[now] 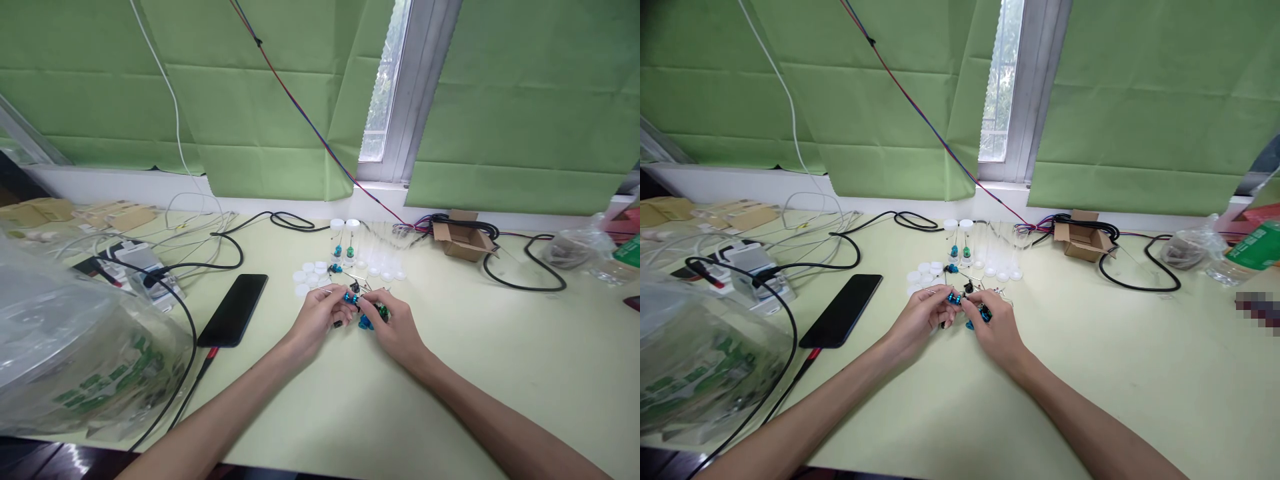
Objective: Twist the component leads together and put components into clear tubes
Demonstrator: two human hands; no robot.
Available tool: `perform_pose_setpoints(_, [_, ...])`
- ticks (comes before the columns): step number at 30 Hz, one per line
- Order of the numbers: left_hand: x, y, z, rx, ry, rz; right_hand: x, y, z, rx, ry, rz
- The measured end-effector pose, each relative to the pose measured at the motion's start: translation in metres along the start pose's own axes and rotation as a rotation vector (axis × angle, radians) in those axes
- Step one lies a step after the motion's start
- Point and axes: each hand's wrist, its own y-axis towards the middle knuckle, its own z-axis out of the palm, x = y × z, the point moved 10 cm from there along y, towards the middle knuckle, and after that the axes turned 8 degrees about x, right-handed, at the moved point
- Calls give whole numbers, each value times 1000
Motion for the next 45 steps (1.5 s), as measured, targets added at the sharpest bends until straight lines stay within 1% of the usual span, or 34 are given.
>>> perform_pose_setpoints(7, [0,0,-3,-17,-4,-1,-2,-1,-1,-7,15,20])
perform_pose_setpoints(14, [0,1,-4,-20,-7,4,4,-2,-2,-11,47,-35])
perform_pose_setpoints(24, [1,0,-2,-20,-6,-4,-3,-2,1,4,22,3])
perform_pose_setpoints(35, [0,0,-1,-20,11,-7,-3,0,1,6,-22,6])
perform_pose_setpoints(39, [1,0,-3,-25,6,-5,-4,-1,1,3,-1,19])
perform_pose_setpoints(45, [0,1,-5,-17,11,11,3,-2,0,-9,53,-40])
